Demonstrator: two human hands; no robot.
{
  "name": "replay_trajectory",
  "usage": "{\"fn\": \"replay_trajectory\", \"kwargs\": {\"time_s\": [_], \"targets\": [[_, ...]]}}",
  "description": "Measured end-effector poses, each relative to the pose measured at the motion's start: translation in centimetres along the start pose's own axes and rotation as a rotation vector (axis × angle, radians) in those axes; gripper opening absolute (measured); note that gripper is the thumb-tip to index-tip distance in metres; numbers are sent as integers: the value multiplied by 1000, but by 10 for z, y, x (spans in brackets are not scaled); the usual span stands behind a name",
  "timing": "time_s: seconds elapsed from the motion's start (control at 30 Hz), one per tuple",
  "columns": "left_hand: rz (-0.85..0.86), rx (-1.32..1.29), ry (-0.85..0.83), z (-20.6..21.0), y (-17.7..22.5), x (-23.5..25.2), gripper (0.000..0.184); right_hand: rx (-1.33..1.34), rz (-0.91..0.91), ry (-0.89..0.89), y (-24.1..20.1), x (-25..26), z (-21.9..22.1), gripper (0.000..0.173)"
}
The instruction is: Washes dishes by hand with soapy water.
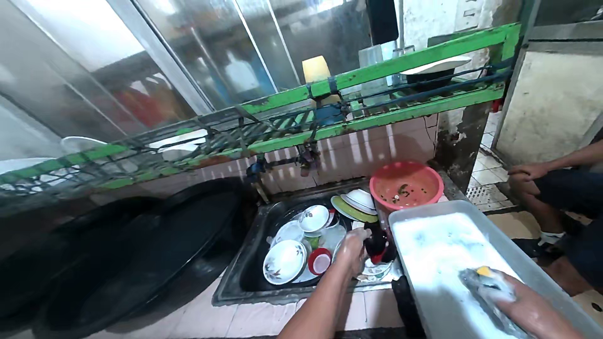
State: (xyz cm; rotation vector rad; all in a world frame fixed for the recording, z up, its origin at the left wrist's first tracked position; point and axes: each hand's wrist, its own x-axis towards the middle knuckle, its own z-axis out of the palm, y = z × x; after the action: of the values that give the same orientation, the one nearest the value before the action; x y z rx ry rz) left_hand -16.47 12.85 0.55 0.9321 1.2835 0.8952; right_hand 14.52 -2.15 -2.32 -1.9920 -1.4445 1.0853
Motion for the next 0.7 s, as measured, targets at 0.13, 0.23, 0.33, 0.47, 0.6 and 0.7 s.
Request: {"fn": "replay_trajectory", "kwargs": {"time_s": [0.13, 0.23, 0.33, 0.47, 0.6, 0.7], "targets": [[185, 18, -121, 29, 29, -42, 33, 295, -143, 332, -33, -27, -2, 60], [248, 114, -329, 73, 24, -81, 49, 200, -516, 582, -71, -33, 14, 59], [368, 505, -387, 111, 16, -119, 44, 71, -594, 637, -90, -21, 23, 64], [439, 676, -536, 121, 8, -128, 44, 553, -75, 305, -81, 7, -23, 42], [468, 590, -525, 116, -6, -108, 38, 241, -107, 328, -87, -11, -9, 53], [493, 565, -551, 108, -3, -101, 34, 163, -358, 498, -77, -28, 18, 65]]}}
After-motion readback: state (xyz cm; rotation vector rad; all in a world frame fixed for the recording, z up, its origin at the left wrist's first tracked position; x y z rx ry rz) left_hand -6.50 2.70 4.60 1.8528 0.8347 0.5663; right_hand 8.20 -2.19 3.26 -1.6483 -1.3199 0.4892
